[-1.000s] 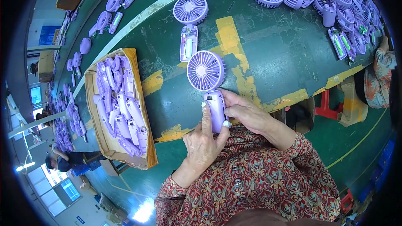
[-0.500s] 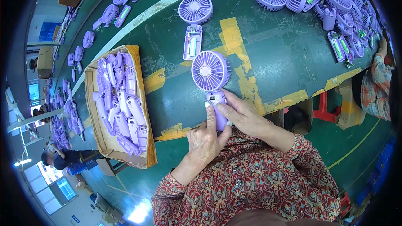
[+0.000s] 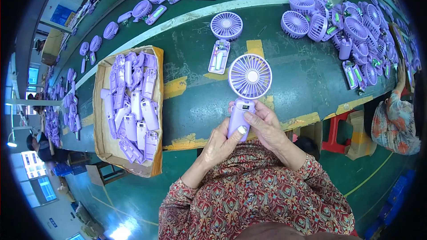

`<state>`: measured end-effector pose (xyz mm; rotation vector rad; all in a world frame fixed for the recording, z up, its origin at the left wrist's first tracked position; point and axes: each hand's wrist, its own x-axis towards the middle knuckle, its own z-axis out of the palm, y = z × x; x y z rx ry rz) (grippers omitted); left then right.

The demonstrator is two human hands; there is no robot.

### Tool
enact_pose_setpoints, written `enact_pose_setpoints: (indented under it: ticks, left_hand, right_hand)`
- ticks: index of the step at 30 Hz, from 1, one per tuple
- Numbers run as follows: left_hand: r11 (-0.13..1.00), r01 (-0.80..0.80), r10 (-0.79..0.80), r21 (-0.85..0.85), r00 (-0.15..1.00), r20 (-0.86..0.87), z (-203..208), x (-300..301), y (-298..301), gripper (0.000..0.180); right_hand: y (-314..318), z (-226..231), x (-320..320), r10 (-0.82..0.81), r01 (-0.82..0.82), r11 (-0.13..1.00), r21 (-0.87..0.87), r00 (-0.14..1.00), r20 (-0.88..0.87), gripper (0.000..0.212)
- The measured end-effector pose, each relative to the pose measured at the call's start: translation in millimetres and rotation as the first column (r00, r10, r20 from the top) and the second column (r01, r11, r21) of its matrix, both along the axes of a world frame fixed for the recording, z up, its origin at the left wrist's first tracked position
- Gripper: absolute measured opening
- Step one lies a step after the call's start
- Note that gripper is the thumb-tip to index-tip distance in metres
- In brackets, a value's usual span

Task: The person assembles handheld fans by fitting handle casings onto the fan bodies by hand, turns each fan on to test it, and places the assembled fans onto the conveyor belt.

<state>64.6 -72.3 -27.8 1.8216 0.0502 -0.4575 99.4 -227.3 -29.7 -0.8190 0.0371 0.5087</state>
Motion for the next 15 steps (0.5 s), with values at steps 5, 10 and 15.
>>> enact_pose_setpoints:
  ticks: [5, 10, 15]
  left_hand:
    - [1.000, -0.005, 0.005, -0.003, 0.982, 0.188, 12, -2, -6, 0.036]
    - [0.999, -0.020, 0.009, 0.032, 0.949, 0.315, 8, 1, -14, 0.025]
    - [0.991, -0.045, 0.067, -0.129, 0.983, 0.169, 8, 25, -18, 0.028]
  right_hand:
    - [0, 8, -5, 0.009, -0.009, 1.000, -0.005, 1.000, -0.024, 0.043]
    - [-4, 11, -5, -0.048, 0.048, 0.999, 0.007, 0.999, -0.019, 0.046]
    - [0, 18, 19, -0.030, 0.032, 0.997, -0.065, 0.999, 0.032, 0.045]
